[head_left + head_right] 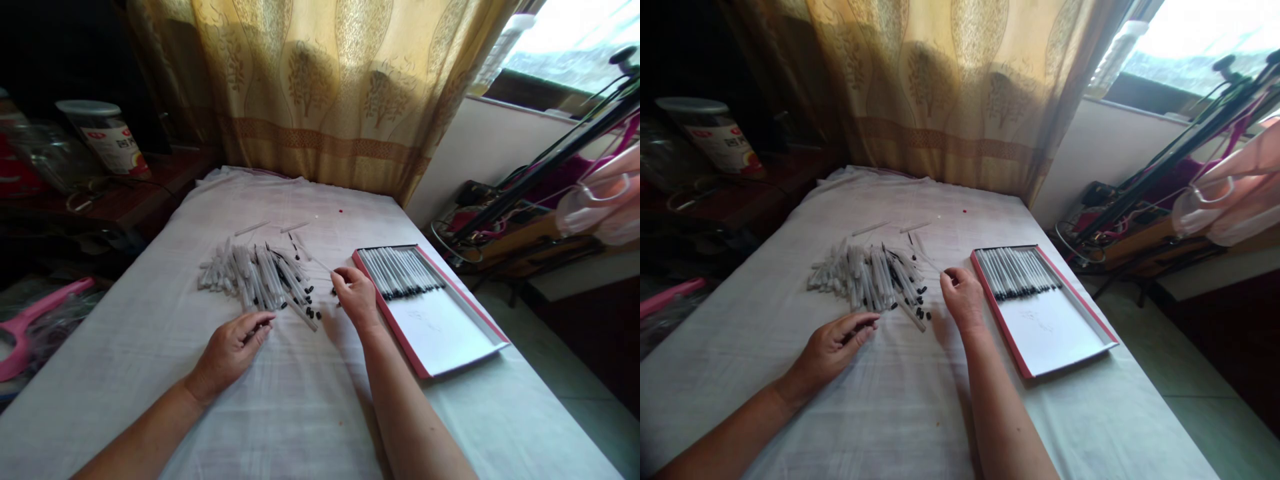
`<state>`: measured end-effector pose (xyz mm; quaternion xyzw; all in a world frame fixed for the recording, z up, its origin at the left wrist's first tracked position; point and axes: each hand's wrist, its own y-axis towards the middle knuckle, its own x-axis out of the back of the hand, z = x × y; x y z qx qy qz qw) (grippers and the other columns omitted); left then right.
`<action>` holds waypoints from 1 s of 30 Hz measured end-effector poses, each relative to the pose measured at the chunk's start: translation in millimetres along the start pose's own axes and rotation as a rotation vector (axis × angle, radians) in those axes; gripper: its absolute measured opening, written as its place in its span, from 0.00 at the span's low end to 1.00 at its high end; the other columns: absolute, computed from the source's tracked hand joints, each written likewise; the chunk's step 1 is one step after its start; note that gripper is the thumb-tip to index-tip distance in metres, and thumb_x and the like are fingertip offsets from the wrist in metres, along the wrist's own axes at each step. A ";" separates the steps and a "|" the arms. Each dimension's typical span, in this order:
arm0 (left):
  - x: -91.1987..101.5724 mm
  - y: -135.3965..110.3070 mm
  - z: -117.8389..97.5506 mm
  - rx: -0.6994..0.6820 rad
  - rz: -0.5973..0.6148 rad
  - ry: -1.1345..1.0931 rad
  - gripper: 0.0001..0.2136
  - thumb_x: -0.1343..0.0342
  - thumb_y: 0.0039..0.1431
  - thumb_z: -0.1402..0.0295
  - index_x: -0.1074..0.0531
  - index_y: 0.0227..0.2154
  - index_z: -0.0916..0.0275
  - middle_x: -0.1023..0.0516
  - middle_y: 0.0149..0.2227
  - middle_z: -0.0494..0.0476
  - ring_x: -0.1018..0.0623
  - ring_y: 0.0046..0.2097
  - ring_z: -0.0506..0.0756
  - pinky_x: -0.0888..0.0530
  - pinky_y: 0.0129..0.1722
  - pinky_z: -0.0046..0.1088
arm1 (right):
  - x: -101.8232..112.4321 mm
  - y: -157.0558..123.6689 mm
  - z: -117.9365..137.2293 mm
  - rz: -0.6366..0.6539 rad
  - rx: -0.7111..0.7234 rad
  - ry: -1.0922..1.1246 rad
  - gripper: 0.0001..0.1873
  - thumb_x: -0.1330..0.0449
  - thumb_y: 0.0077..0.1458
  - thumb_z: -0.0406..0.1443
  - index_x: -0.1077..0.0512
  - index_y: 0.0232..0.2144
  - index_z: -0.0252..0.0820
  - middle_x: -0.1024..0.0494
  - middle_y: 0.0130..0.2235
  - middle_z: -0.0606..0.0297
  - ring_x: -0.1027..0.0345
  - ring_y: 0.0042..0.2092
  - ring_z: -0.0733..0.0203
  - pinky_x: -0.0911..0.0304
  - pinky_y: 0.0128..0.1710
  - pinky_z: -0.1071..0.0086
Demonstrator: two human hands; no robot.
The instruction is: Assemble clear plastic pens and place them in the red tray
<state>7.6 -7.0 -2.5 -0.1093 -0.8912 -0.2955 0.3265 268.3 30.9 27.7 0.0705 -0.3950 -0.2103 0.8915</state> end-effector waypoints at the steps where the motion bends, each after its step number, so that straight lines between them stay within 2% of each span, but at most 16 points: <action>1: 1.8 0.2 -1.1 -0.048 -0.066 0.049 0.11 0.47 0.64 0.67 0.26 0.47 0.59 0.19 0.42 0.56 0.19 0.42 0.53 0.23 0.43 0.26 | 2.2 -7.7 1.6 0.016 0.046 0.080 0.10 0.43 0.55 0.38 0.22 0.31 0.42 0.20 0.33 0.63 0.27 0.34 0.60 0.35 0.36 0.69; 4: 8.5 2.5 -2.4 -0.151 -0.268 0.269 0.15 0.45 0.63 0.70 0.30 0.52 0.59 0.27 0.53 0.64 0.25 0.53 0.60 0.28 0.53 0.37 | 5.9 -29.8 13.1 0.153 0.208 0.198 0.07 0.42 0.53 0.35 0.23 0.28 0.42 0.22 0.30 0.64 0.29 0.32 0.62 0.36 0.34 0.70; 7: 14.8 5.7 1.3 -0.186 -0.300 0.464 0.17 0.44 0.63 0.69 0.31 0.54 0.60 0.31 0.58 0.69 0.31 0.59 0.66 0.33 0.57 0.47 | 5.0 -42.6 27.7 0.297 0.308 0.238 0.06 0.41 0.52 0.32 0.23 0.28 0.41 0.24 0.29 0.65 0.30 0.31 0.64 0.38 0.33 0.72; 9: 17.9 6.9 5.7 -0.205 -0.236 0.521 0.14 0.47 0.65 0.67 0.30 0.52 0.61 0.25 0.52 0.66 0.27 0.55 0.64 0.34 0.56 0.48 | 1.8 -44.6 34.0 0.351 0.337 0.253 0.06 0.41 0.52 0.32 0.23 0.29 0.41 0.24 0.29 0.66 0.31 0.31 0.65 0.38 0.32 0.72; 12: 21.0 6.8 12.8 -0.221 -0.152 0.525 0.11 0.52 0.68 0.65 0.27 0.44 0.61 0.19 0.39 0.58 0.21 0.41 0.59 0.31 0.51 0.43 | -5.5 -41.1 35.4 0.398 0.358 0.266 0.08 0.41 0.56 0.34 0.22 0.31 0.42 0.23 0.31 0.65 0.30 0.32 0.65 0.37 0.33 0.72; 14: 22.2 6.0 16.7 -0.209 -0.138 0.520 0.13 0.54 0.69 0.64 0.26 0.40 0.63 0.19 0.34 0.58 0.21 0.36 0.58 0.29 0.45 0.39 | -11.1 -37.7 32.1 0.397 0.368 0.226 0.11 0.43 0.59 0.36 0.20 0.34 0.42 0.21 0.34 0.63 0.28 0.36 0.63 0.36 0.37 0.72; 17: 22.8 4.8 21.4 -0.167 -0.146 0.513 0.15 0.55 0.69 0.61 0.26 0.39 0.64 0.19 0.34 0.59 0.21 0.36 0.58 0.27 0.39 0.36 | -18.8 -33.5 24.5 0.372 0.386 0.025 0.14 0.46 0.62 0.37 0.19 0.36 0.44 0.21 0.38 0.61 0.28 0.41 0.60 0.36 0.42 0.70; 21: 21.8 3.8 25.6 -0.116 -0.149 0.472 0.17 0.55 0.69 0.59 0.25 0.39 0.63 0.18 0.34 0.59 0.20 0.36 0.58 0.26 0.38 0.34 | -25.9 -28.5 13.6 0.318 0.340 -0.169 0.14 0.45 0.62 0.38 0.19 0.40 0.47 0.23 0.42 0.60 0.29 0.43 0.59 0.36 0.42 0.69; 26: 20.8 3.7 25.1 -0.105 -0.136 0.442 0.17 0.55 0.69 0.59 0.25 0.40 0.63 0.18 0.35 0.59 0.19 0.36 0.58 0.25 0.38 0.33 | -27.0 -24.8 3.0 0.194 0.231 -0.223 0.12 0.42 0.60 0.38 0.19 0.40 0.48 0.23 0.44 0.60 0.30 0.46 0.57 0.36 0.42 0.68; 30: 20.3 4.0 22.5 -0.111 -0.122 0.422 0.17 0.55 0.69 0.59 0.25 0.42 0.63 0.17 0.37 0.59 0.19 0.37 0.57 0.25 0.39 0.32 | -25.4 -28.1 5.9 0.143 0.247 -0.268 0.10 0.39 0.57 0.40 0.19 0.37 0.48 0.23 0.44 0.60 0.31 0.46 0.56 0.37 0.44 0.67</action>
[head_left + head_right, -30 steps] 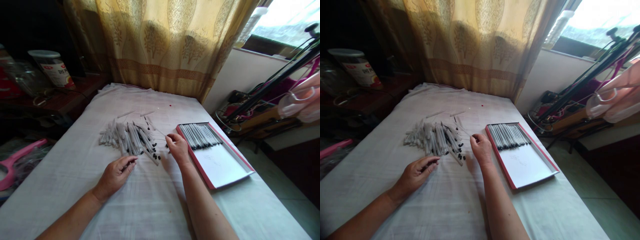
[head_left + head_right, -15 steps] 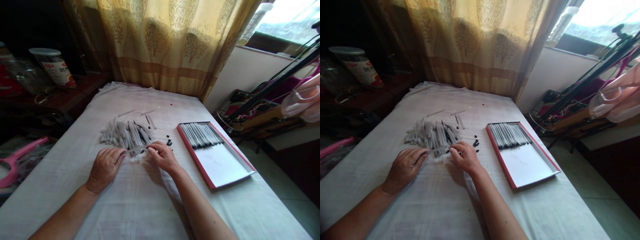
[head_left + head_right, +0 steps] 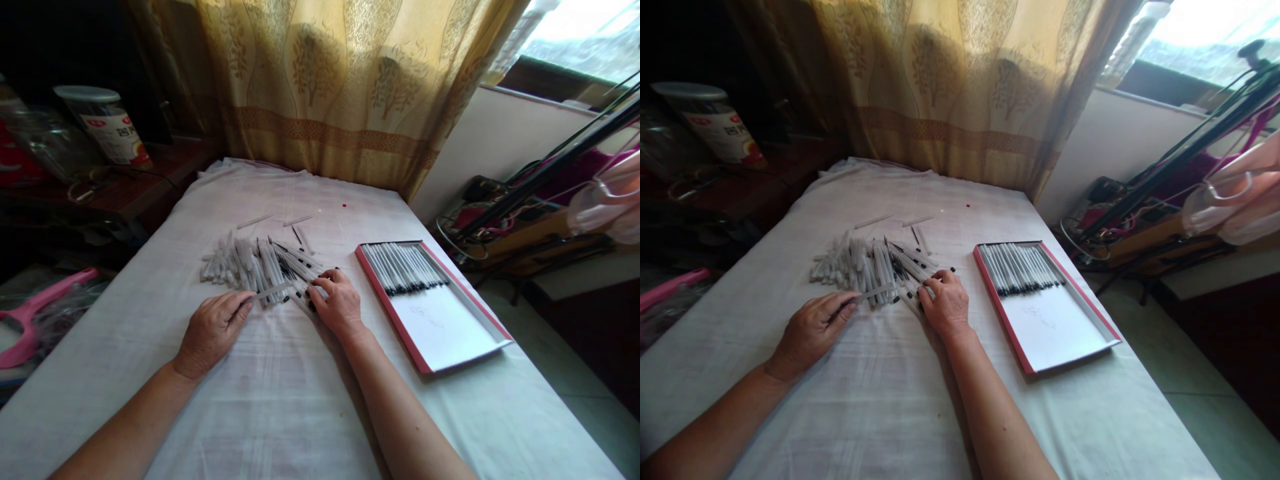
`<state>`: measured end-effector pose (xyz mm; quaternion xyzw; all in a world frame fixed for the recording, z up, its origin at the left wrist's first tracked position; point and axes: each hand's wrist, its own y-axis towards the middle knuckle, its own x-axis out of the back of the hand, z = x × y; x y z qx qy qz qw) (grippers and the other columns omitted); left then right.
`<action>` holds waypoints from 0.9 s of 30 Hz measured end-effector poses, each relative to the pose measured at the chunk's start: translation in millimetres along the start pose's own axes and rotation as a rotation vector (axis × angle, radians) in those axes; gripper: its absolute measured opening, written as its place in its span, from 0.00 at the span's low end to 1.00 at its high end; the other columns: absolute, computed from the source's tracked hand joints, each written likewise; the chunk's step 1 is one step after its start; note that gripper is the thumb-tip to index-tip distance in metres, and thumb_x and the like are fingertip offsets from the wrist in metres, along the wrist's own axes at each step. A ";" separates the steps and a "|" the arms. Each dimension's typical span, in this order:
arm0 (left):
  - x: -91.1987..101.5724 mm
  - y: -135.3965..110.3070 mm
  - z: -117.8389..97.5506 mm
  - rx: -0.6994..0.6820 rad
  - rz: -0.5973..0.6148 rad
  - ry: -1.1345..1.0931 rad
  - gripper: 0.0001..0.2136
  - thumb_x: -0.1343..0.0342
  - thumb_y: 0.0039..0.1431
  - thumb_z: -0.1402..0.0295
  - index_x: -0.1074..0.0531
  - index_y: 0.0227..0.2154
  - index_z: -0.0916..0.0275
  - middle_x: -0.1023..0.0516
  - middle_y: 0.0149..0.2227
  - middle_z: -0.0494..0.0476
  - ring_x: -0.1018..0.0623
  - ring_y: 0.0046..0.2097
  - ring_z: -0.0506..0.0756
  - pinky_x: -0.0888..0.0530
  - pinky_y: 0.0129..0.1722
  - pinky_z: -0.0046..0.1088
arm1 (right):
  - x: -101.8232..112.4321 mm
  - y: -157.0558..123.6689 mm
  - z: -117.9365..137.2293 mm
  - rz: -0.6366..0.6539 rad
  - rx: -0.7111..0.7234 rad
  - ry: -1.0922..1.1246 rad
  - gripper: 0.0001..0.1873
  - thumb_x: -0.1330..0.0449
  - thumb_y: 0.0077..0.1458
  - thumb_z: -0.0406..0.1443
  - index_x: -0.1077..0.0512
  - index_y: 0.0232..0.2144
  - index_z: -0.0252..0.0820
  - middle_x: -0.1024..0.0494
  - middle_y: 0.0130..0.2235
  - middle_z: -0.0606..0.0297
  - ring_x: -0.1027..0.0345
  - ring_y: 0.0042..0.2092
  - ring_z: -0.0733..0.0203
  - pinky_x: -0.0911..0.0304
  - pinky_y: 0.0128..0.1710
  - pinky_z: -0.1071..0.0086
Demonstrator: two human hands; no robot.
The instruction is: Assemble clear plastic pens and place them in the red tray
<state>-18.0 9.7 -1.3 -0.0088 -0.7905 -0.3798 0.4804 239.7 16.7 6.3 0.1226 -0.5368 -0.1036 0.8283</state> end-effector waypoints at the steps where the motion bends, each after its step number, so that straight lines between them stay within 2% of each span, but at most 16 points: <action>1: -0.1 -0.1 -0.5 0.001 0.001 -0.008 0.17 0.55 0.69 0.59 0.25 0.43 0.63 0.17 0.37 0.59 0.19 0.37 0.57 0.25 0.39 0.32 | 0.7 -0.3 2.6 0.006 0.012 -0.011 0.09 0.39 0.57 0.41 0.19 0.36 0.48 0.23 0.43 0.60 0.31 0.45 0.56 0.38 0.44 0.67; 7: -0.6 -1.6 -2.5 0.045 0.042 -0.041 0.17 0.55 0.68 0.57 0.25 0.44 0.60 0.17 0.38 0.58 0.19 0.38 0.57 0.24 0.39 0.32 | 4.9 6.1 18.2 0.146 0.041 -0.110 0.09 0.40 0.57 0.40 0.19 0.33 0.47 0.22 0.41 0.61 0.31 0.44 0.55 0.39 0.42 0.67; 13: 0.9 -1.6 -3.4 0.060 0.087 -0.081 0.16 0.54 0.67 0.58 0.25 0.44 0.60 0.17 0.38 0.57 0.19 0.38 0.57 0.25 0.39 0.32 | 3.6 14.4 22.0 0.211 0.037 -0.202 0.09 0.42 0.56 0.34 0.20 0.33 0.43 0.22 0.41 0.54 0.31 0.44 0.50 0.38 0.42 0.62; 17: 1.1 -1.4 -4.2 0.050 0.093 -0.095 0.16 0.54 0.67 0.58 0.24 0.44 0.60 0.18 0.37 0.57 0.20 0.37 0.56 0.25 0.39 0.32 | 6.9 14.2 22.3 0.218 -0.036 -0.209 0.10 0.45 0.57 0.33 0.22 0.34 0.40 0.22 0.42 0.50 0.30 0.44 0.49 0.39 0.43 0.61; 20: 1.5 -1.3 -4.6 0.043 0.096 -0.111 0.16 0.54 0.68 0.59 0.23 0.44 0.60 0.19 0.35 0.57 0.21 0.36 0.56 0.26 0.38 0.31 | 16.8 7.8 16.4 0.204 -0.124 -0.172 0.12 0.47 0.60 0.34 0.24 0.37 0.41 0.21 0.38 0.51 0.27 0.39 0.50 0.38 0.39 0.62; 23: 2.7 -1.2 -4.7 0.067 0.112 -0.139 0.17 0.54 0.68 0.59 0.23 0.45 0.59 0.21 0.34 0.56 0.21 0.35 0.54 0.26 0.37 0.28 | 28.0 -5.3 3.2 0.081 -0.183 -0.007 0.11 0.47 0.60 0.36 0.24 0.36 0.43 0.20 0.33 0.57 0.27 0.34 0.53 0.38 0.36 0.64; 27: 4.3 -0.9 -5.1 0.089 0.126 -0.162 0.18 0.55 0.68 0.57 0.23 0.46 0.58 0.22 0.31 0.54 0.23 0.32 0.52 0.27 0.35 0.26 | 36.7 -24.9 -14.5 -0.179 -0.272 0.595 0.10 0.39 0.53 0.41 0.24 0.34 0.42 0.21 0.33 0.62 0.30 0.32 0.60 0.36 0.34 0.67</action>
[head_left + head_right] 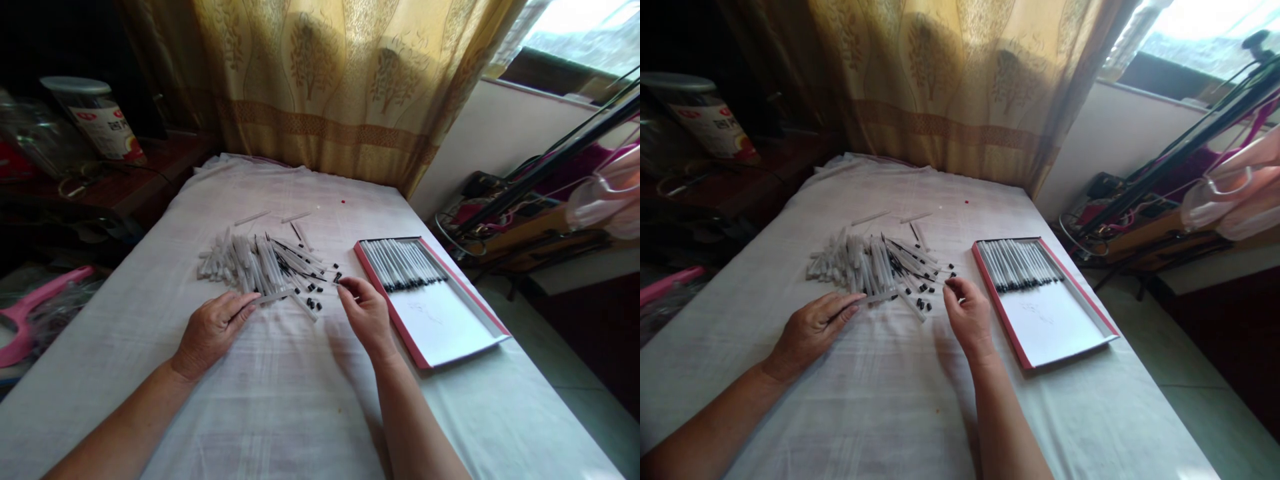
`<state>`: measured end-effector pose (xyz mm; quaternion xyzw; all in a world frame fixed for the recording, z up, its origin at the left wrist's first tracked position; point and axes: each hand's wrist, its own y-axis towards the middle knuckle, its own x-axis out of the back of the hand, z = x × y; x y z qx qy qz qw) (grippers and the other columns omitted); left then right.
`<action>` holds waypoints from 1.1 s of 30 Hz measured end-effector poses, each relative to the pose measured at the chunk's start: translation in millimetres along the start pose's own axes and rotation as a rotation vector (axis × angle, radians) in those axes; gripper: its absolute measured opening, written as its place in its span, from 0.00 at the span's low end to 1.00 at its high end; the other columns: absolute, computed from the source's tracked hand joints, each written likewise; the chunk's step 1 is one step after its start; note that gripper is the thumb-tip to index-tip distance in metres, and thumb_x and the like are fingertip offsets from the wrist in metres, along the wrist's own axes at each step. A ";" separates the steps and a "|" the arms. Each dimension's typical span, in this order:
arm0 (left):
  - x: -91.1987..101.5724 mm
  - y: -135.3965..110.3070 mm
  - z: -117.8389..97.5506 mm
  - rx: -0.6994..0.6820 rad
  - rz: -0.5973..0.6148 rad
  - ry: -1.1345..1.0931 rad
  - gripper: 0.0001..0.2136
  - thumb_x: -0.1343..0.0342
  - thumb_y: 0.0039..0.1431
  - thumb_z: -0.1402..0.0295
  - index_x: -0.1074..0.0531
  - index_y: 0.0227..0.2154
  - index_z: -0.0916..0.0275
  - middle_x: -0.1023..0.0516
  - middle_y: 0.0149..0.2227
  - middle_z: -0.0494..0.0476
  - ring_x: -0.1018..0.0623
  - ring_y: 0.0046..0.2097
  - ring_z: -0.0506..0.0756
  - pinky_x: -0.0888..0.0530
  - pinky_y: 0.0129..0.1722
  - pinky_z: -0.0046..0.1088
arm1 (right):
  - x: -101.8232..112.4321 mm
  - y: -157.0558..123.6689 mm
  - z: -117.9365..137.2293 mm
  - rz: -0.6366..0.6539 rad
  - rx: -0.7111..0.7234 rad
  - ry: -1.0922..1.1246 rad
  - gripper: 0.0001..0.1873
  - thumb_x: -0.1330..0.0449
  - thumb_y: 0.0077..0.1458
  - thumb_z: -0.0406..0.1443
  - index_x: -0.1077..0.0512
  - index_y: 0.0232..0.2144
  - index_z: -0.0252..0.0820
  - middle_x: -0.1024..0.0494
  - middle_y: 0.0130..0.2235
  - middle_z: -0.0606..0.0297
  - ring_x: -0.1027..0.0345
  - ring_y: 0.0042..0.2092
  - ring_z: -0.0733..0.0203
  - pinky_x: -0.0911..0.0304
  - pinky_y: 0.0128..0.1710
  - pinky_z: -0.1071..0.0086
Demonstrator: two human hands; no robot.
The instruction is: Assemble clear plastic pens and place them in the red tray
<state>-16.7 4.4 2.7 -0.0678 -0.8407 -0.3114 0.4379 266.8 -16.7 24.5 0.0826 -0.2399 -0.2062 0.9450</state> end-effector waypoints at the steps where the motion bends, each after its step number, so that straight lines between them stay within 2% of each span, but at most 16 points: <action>1: 0.3 0.2 -0.4 -0.001 0.001 -0.004 0.18 0.55 0.68 0.57 0.23 0.46 0.58 0.23 0.30 0.54 0.23 0.32 0.52 0.27 0.34 0.25 | 2.9 -2.4 -2.3 -0.019 -0.055 0.158 0.11 0.37 0.51 0.43 0.24 0.34 0.42 0.21 0.31 0.63 0.31 0.30 0.62 0.37 0.31 0.68; 3: 0.8 0.7 -1.3 -0.007 0.000 -0.013 0.17 0.54 0.68 0.57 0.23 0.45 0.58 0.23 0.30 0.53 0.23 0.31 0.52 0.28 0.33 0.25 | 6.0 -5.2 -5.0 -0.050 -0.169 0.399 0.14 0.35 0.47 0.44 0.25 0.32 0.40 0.25 0.27 0.65 0.35 0.26 0.65 0.40 0.25 0.71; 6: 1.1 1.2 -2.0 -0.012 -0.004 -0.023 0.17 0.54 0.68 0.57 0.23 0.45 0.58 0.23 0.30 0.53 0.23 0.32 0.52 0.28 0.34 0.25 | 5.8 -5.4 -5.8 -0.094 -0.245 0.543 0.16 0.33 0.45 0.45 0.26 0.31 0.40 0.29 0.24 0.68 0.39 0.23 0.68 0.45 0.21 0.74; 12: 0.7 0.4 -0.5 -0.003 0.002 -0.045 0.16 0.52 0.67 0.58 0.23 0.46 0.58 0.23 0.31 0.54 0.22 0.33 0.52 0.27 0.35 0.25 | 6.7 -3.7 -1.6 -0.128 -0.191 0.561 0.16 0.36 0.48 0.47 0.31 0.30 0.42 0.31 0.25 0.70 0.39 0.24 0.68 0.44 0.21 0.74; 16: 1.4 0.9 -0.9 0.000 0.006 -0.061 0.16 0.52 0.67 0.58 0.23 0.46 0.57 0.22 0.32 0.54 0.22 0.34 0.52 0.27 0.35 0.25 | 10.4 -3.8 1.9 -0.118 -0.222 0.612 0.17 0.35 0.47 0.48 0.32 0.30 0.43 0.31 0.25 0.70 0.40 0.24 0.69 0.45 0.20 0.74; 27: 1.4 0.2 -1.6 0.011 0.040 -0.070 0.16 0.52 0.67 0.56 0.23 0.46 0.56 0.21 0.33 0.55 0.21 0.35 0.53 0.26 0.37 0.27 | 7.4 -5.6 2.0 -0.067 -0.257 0.631 0.18 0.33 0.44 0.48 0.31 0.29 0.43 0.30 0.25 0.70 0.40 0.24 0.68 0.45 0.21 0.74; 33: 0.1 0.4 -2.1 -0.003 0.044 -0.056 0.16 0.52 0.66 0.57 0.23 0.46 0.57 0.20 0.33 0.55 0.21 0.35 0.53 0.26 0.36 0.27 | 4.3 -6.9 -0.3 -0.021 -0.258 0.619 0.16 0.35 0.46 0.48 0.29 0.30 0.42 0.29 0.26 0.69 0.40 0.24 0.68 0.45 0.21 0.74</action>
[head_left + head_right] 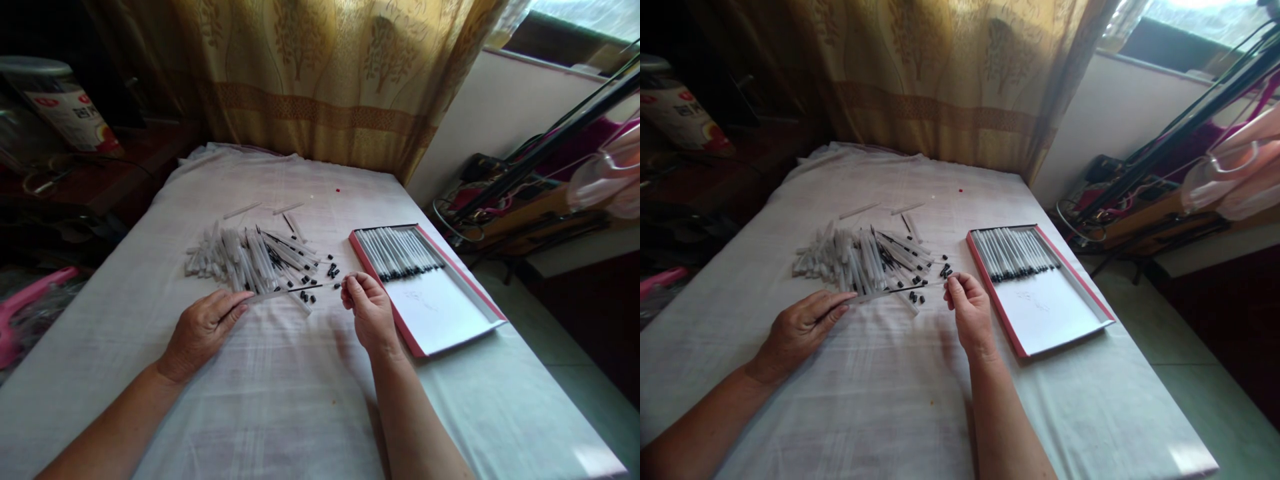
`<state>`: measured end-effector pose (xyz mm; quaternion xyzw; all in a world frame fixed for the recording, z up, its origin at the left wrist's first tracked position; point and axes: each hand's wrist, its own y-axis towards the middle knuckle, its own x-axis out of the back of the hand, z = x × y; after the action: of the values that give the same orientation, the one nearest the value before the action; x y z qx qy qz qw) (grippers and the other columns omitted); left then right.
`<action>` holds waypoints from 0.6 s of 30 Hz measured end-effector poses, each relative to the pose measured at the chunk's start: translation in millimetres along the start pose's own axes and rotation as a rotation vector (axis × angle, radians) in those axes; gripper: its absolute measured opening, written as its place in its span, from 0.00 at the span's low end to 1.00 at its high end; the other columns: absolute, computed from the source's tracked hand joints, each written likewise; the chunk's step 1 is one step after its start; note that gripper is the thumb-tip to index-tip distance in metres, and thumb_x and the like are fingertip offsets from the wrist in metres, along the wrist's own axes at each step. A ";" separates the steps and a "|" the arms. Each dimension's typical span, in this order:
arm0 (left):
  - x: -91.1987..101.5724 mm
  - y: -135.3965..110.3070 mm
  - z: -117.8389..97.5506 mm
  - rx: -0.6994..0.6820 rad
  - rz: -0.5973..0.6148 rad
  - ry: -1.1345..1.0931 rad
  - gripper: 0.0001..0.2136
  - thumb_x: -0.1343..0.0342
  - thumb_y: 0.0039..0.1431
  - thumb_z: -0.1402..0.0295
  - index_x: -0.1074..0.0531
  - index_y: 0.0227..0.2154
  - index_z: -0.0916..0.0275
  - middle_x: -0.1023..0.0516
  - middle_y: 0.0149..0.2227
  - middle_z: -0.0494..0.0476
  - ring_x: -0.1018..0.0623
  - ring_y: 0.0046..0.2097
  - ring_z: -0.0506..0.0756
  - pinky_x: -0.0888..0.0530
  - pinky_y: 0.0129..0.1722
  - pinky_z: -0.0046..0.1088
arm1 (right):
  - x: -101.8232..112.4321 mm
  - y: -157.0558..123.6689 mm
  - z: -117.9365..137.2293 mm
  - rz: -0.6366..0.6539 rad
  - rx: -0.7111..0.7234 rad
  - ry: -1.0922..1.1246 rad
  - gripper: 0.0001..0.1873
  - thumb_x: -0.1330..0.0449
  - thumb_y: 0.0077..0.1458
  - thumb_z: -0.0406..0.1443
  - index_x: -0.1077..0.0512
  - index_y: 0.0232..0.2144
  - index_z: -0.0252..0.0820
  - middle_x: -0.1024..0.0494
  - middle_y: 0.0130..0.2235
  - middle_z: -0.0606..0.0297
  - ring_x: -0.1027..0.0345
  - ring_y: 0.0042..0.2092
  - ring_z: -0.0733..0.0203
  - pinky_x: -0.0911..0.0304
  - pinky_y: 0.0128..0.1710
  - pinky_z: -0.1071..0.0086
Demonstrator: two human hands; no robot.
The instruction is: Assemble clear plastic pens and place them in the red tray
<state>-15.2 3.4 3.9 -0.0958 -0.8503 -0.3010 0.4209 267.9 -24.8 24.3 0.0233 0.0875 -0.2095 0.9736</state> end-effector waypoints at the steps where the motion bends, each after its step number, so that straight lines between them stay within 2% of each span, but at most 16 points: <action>1: -0.2 0.0 -1.1 -0.005 0.010 0.002 0.16 0.52 0.66 0.57 0.23 0.45 0.57 0.20 0.33 0.55 0.21 0.35 0.54 0.25 0.36 0.27 | -0.4 -0.4 -1.2 0.009 -0.007 0.000 0.15 0.35 0.47 0.47 0.28 0.30 0.42 0.29 0.26 0.68 0.40 0.24 0.69 0.45 0.21 0.74; 5: -3.4 -0.6 -9.2 -0.036 0.038 -0.018 0.16 0.52 0.67 0.56 0.24 0.44 0.57 0.18 0.37 0.55 0.19 0.38 0.55 0.24 0.41 0.29 | -8.7 -7.3 -5.0 0.078 -0.032 -0.055 0.12 0.35 0.46 0.44 0.24 0.30 0.41 0.26 0.25 0.67 0.37 0.24 0.67 0.42 0.22 0.74; 8: -7.2 -1.4 -15.9 -0.053 0.043 -0.051 0.15 0.52 0.66 0.56 0.24 0.42 0.58 0.17 0.38 0.56 0.19 0.39 0.55 0.24 0.42 0.30 | -19.8 -16.1 -6.6 0.203 -0.045 -0.157 0.09 0.34 0.45 0.41 0.21 0.29 0.41 0.23 0.24 0.66 0.34 0.25 0.66 0.38 0.25 0.72; 11: -8.9 -1.8 -18.8 -0.041 0.044 -0.080 0.15 0.52 0.66 0.57 0.24 0.42 0.59 0.17 0.37 0.56 0.18 0.38 0.54 0.24 0.42 0.29 | -25.0 -20.6 -9.2 0.316 -0.032 -0.229 0.12 0.37 0.50 0.41 0.20 0.35 0.42 0.20 0.28 0.63 0.31 0.26 0.64 0.35 0.26 0.71; 14: -7.9 -1.4 -17.7 0.018 0.030 -0.126 0.14 0.52 0.66 0.58 0.25 0.41 0.59 0.17 0.37 0.55 0.18 0.38 0.54 0.23 0.41 0.27 | -18.7 -16.8 -14.5 0.270 0.046 -0.342 0.16 0.43 0.56 0.40 0.22 0.44 0.42 0.19 0.32 0.61 0.28 0.29 0.62 0.32 0.29 0.69; 16: -7.0 -1.1 -16.4 0.058 0.023 -0.158 0.14 0.51 0.66 0.58 0.25 0.41 0.59 0.18 0.37 0.54 0.18 0.38 0.54 0.23 0.41 0.26 | -11.2 -12.1 -18.3 0.212 0.177 -0.529 0.14 0.44 0.57 0.38 0.21 0.43 0.43 0.18 0.36 0.59 0.26 0.35 0.59 0.31 0.37 0.66; 18: -6.7 -1.0 -15.3 0.075 0.023 -0.179 0.14 0.51 0.65 0.58 0.25 0.41 0.59 0.18 0.38 0.55 0.18 0.39 0.54 0.23 0.41 0.26 | -5.1 -8.6 -20.5 0.212 0.289 -0.761 0.13 0.44 0.58 0.35 0.21 0.41 0.44 0.19 0.40 0.58 0.25 0.41 0.56 0.32 0.43 0.64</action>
<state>-1.3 -5.8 5.5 -0.1161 -0.8940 -0.2546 0.3499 256.5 -28.8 5.0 0.0896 -0.3116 -0.1119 0.9393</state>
